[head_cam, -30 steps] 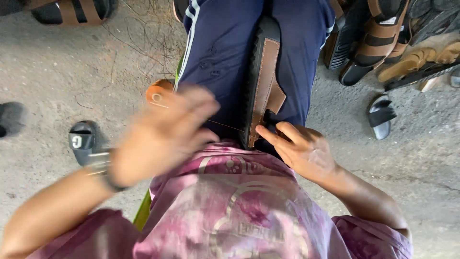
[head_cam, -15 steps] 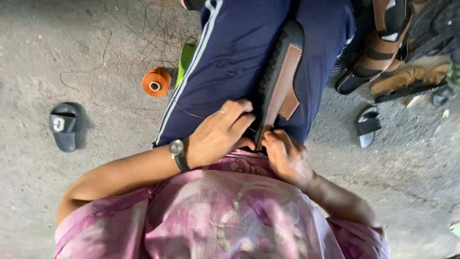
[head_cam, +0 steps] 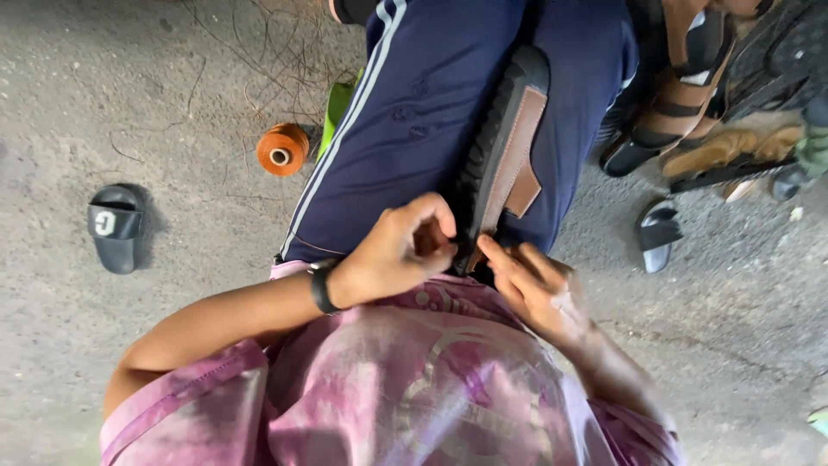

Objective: Hand-sewing a leather upper strap to a rubber shoe sole using a needle and thick thread.

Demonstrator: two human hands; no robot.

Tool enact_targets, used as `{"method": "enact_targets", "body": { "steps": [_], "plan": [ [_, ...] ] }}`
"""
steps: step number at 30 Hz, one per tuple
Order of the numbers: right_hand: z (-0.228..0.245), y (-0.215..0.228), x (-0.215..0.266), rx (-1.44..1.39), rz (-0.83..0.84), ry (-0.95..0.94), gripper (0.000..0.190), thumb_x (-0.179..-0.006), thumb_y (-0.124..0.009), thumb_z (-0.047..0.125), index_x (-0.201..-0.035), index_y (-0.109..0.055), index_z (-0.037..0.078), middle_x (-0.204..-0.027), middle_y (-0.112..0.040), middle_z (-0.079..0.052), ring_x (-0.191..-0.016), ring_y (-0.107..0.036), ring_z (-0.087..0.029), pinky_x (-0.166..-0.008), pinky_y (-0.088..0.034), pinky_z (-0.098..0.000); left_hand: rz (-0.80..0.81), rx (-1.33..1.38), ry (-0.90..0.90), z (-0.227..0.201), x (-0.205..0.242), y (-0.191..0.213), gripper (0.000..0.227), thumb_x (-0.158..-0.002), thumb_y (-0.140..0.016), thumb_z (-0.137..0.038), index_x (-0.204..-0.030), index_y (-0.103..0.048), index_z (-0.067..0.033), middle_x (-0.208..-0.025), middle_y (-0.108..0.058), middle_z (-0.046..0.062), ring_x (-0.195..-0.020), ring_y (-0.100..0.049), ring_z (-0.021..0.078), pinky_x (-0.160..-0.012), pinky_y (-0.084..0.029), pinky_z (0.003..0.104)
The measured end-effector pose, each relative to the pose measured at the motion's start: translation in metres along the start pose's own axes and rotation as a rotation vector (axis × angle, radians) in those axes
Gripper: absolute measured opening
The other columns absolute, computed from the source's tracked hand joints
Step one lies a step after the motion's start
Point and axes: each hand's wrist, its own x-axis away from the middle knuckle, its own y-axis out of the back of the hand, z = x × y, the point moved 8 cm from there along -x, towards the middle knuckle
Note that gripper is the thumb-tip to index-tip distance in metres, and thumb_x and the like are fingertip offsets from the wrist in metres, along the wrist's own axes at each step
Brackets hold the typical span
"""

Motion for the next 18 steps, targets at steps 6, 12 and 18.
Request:
{"method": "enact_targets", "body": {
  "steps": [6, 12, 18],
  "plan": [
    [-0.005, 0.039, 0.005, 0.178, 0.374, -0.055, 0.047, -0.096, -0.049, 0.012, -0.141, -0.058, 0.026, -0.085, -0.062, -0.007, -0.072, -0.071, -0.033, -0.056, -0.060, -0.0447, -0.009, -0.691, -0.528, -0.051, 0.006, -0.025, 0.023, -0.087, -0.072, -0.013, -0.109, -0.066, -0.0110, -0.087, -0.057, 0.008, -0.080, -0.065, 0.0297, -0.055, -0.056, 0.039],
    [-0.009, 0.007, 0.010, 0.042, 0.119, 0.065, 0.026, -0.094, -0.059, 0.014, -0.118, -0.069, 0.016, -0.087, -0.062, -0.005, -0.060, -0.066, -0.029, -0.048, -0.055, -0.0393, -0.017, -0.807, -0.942, -0.061, 0.031, -0.030, 0.019, -0.100, -0.057, -0.010, -0.084, -0.065, -0.0140, -0.079, -0.050, 0.001, -0.072, -0.056, 0.0194, -0.055, -0.049, 0.024],
    [-0.085, 0.091, 0.078, -0.024, -0.231, -0.231, 0.019, -0.109, -0.049, 0.002, -0.109, -0.067, -0.002, -0.099, -0.070, -0.019, -0.087, -0.069, -0.036, -0.078, -0.058, -0.0460, 0.093, -0.884, -0.929, -0.050, 0.047, -0.021, 0.017, -0.103, -0.056, -0.009, -0.087, -0.063, -0.0106, -0.086, -0.053, 0.004, -0.078, -0.056, 0.0216, -0.057, -0.047, 0.027]
  ]
}}
